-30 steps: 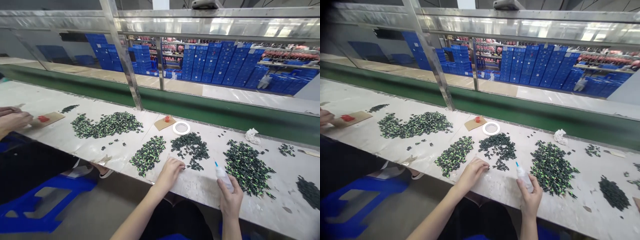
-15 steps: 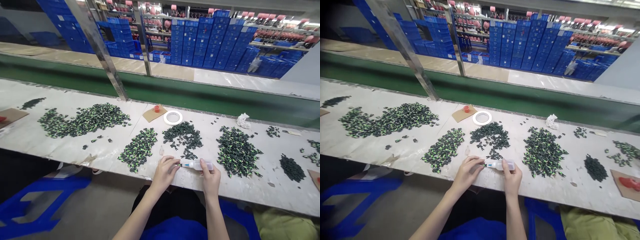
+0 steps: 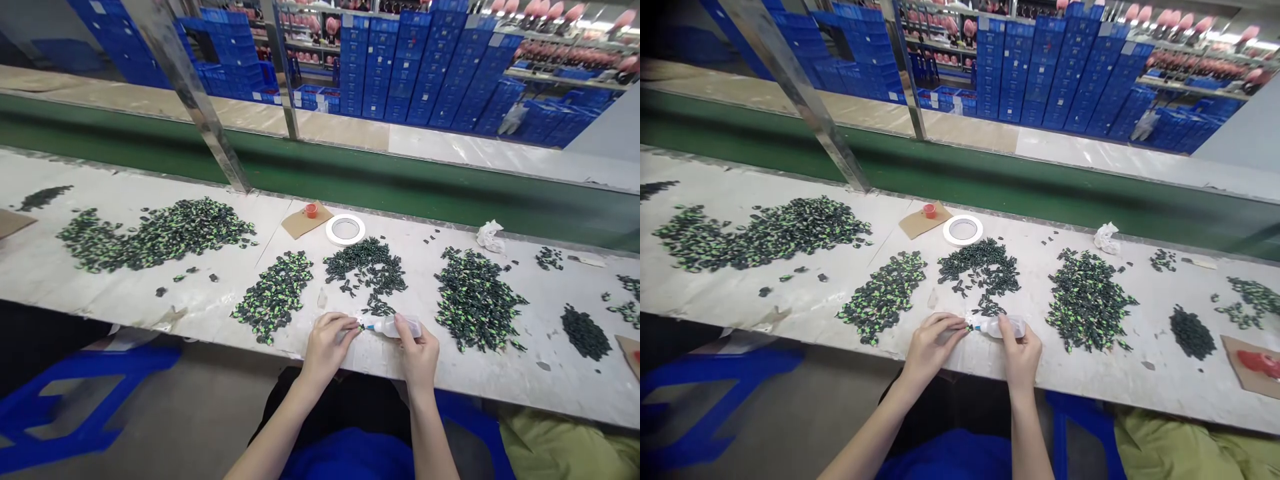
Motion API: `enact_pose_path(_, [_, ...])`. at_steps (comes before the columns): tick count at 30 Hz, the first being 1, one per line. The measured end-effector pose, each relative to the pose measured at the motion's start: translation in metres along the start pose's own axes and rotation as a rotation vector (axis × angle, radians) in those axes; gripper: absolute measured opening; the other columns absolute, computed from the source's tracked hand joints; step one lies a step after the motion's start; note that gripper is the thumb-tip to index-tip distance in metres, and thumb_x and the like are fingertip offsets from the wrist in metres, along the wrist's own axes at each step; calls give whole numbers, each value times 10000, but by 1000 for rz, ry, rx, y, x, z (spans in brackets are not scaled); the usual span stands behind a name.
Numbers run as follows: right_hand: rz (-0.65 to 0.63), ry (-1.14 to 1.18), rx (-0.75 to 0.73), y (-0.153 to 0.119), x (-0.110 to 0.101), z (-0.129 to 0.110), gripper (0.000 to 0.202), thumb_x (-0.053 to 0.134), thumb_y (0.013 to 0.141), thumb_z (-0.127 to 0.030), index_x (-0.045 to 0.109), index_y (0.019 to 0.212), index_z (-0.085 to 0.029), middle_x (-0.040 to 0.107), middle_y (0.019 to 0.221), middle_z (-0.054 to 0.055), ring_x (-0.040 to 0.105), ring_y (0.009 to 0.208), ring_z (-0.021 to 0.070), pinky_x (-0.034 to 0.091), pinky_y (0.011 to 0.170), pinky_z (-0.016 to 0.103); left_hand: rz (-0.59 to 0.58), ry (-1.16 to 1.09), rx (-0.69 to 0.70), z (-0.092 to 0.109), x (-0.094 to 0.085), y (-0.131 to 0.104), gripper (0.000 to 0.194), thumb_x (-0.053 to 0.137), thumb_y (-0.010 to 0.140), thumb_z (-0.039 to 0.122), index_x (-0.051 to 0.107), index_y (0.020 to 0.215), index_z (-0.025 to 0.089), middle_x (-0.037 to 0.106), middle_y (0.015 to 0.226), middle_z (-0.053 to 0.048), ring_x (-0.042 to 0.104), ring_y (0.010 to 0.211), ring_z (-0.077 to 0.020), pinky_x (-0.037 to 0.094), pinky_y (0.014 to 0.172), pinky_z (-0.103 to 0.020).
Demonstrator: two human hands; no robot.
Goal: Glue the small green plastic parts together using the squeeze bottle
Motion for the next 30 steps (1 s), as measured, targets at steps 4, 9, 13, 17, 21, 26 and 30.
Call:
enact_pose_path(4, [3,-5,-2,1,-1,4,411,702,667,-533,656,609,-128,607,541,25,530,533,161,420,506,265,-8,17,3,2,-1,1,79,676,820,236,738,859,206,721,819,-47,692,836,-199,578,775,-347])
enact_pose_path(9, [33,-2,4,0,-3,5,416,708,659,-536,658,604,-127,622,551,33,534,537,162,430,510,265,-15,6,4,2,-1,1,74,679,818,230,737,856,206,722,816,-50,695,845,-203,575,785,-352])
enact_pose_path(13, [18,6,-15,-1,-1,2,409,705,669,-528,665,612,-125,616,546,27,522,525,154,423,496,258,-13,7,-1,1,0,1,70,688,811,231,736,855,207,723,819,-48,692,844,-201,572,786,-348])
enact_pose_path(17, [14,-14,-35,-1,0,0,399,702,676,-518,669,611,-126,606,532,20,514,513,150,418,486,257,-17,14,6,1,0,1,73,686,812,234,736,859,209,727,826,-50,686,847,-201,570,789,-350])
enact_pose_path(21, [20,-14,-25,0,-1,0,391,701,673,-513,662,599,-131,599,527,16,514,508,149,426,488,258,-19,13,3,2,-1,1,80,683,812,230,736,872,222,728,837,-50,685,853,-202,574,787,-350])
enact_pose_path(26, [-4,-25,-23,1,-1,4,411,700,675,-529,643,582,-132,601,528,23,518,507,151,433,491,262,-7,26,8,3,-2,1,69,686,809,226,734,856,215,725,822,-48,689,835,-200,574,782,-352])
enact_pose_path(30, [1,-34,-23,1,-2,4,402,698,676,-525,640,588,-137,606,539,23,522,519,154,437,513,270,-7,35,7,4,-1,2,65,688,805,221,735,850,211,723,814,-48,691,834,-203,574,779,-357])
Point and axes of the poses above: each hand's wrist, its own y-axis towards the middle knuckle, its own x-axis out of the palm, z = x × y, the point moved 6 cm from there along y, towards the middle knuckle
